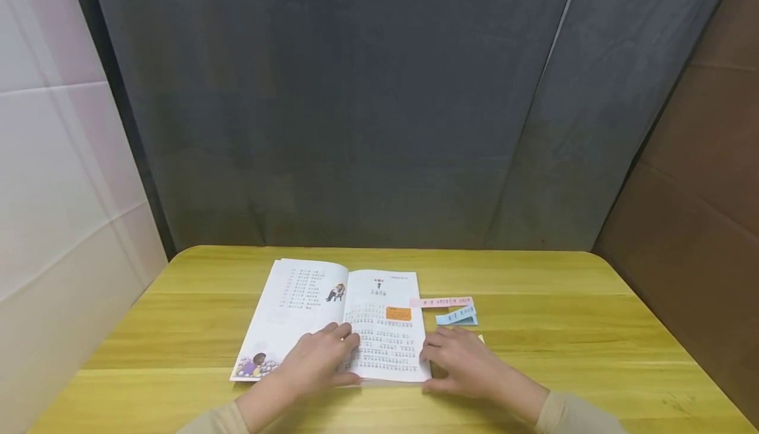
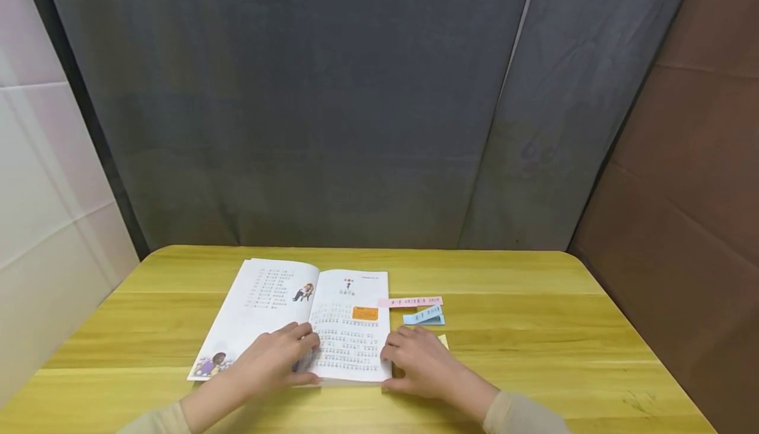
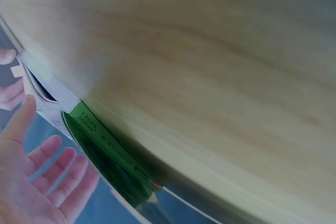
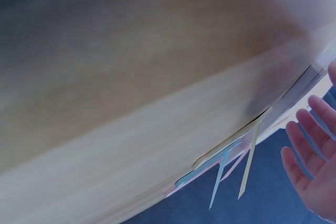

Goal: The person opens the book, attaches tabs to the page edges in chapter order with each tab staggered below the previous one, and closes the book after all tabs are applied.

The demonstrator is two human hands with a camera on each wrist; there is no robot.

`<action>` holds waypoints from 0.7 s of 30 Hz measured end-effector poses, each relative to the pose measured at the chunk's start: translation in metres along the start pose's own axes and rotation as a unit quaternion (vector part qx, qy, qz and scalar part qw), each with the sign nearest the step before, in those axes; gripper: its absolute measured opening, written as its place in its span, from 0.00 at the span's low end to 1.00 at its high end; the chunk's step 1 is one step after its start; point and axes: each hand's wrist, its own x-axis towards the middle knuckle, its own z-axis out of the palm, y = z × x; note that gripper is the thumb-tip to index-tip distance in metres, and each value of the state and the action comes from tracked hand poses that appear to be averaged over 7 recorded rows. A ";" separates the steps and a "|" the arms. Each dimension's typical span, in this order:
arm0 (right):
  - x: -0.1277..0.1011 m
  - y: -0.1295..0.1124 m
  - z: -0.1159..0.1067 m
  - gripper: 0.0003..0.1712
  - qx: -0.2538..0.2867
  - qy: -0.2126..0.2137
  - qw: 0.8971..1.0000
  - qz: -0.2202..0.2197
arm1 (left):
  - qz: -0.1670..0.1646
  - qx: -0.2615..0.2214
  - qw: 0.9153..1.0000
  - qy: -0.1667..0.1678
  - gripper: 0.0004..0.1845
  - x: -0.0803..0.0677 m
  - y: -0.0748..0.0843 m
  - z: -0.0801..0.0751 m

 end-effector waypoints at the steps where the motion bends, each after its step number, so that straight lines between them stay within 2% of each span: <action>1: 0.000 0.000 0.000 0.20 0.002 0.002 1.000 0.001 | 0.003 -0.003 1.000 0.000 0.22 0.000 0.000 -0.001; 6: -0.001 0.001 0.000 0.19 0.008 0.011 1.000 0.004 | 0.036 0.005 0.999 0.014 0.18 -0.002 0.000 -0.003; 13: -0.001 0.001 -0.002 0.18 0.020 0.014 1.000 0.005 | 0.092 0.038 0.993 0.064 0.15 -0.003 0.001 -0.008; 21: 0.000 -0.001 -0.002 0.17 0.008 0.002 1.000 -0.007 | 0.103 0.064 0.984 0.128 0.16 -0.009 0.000 -0.008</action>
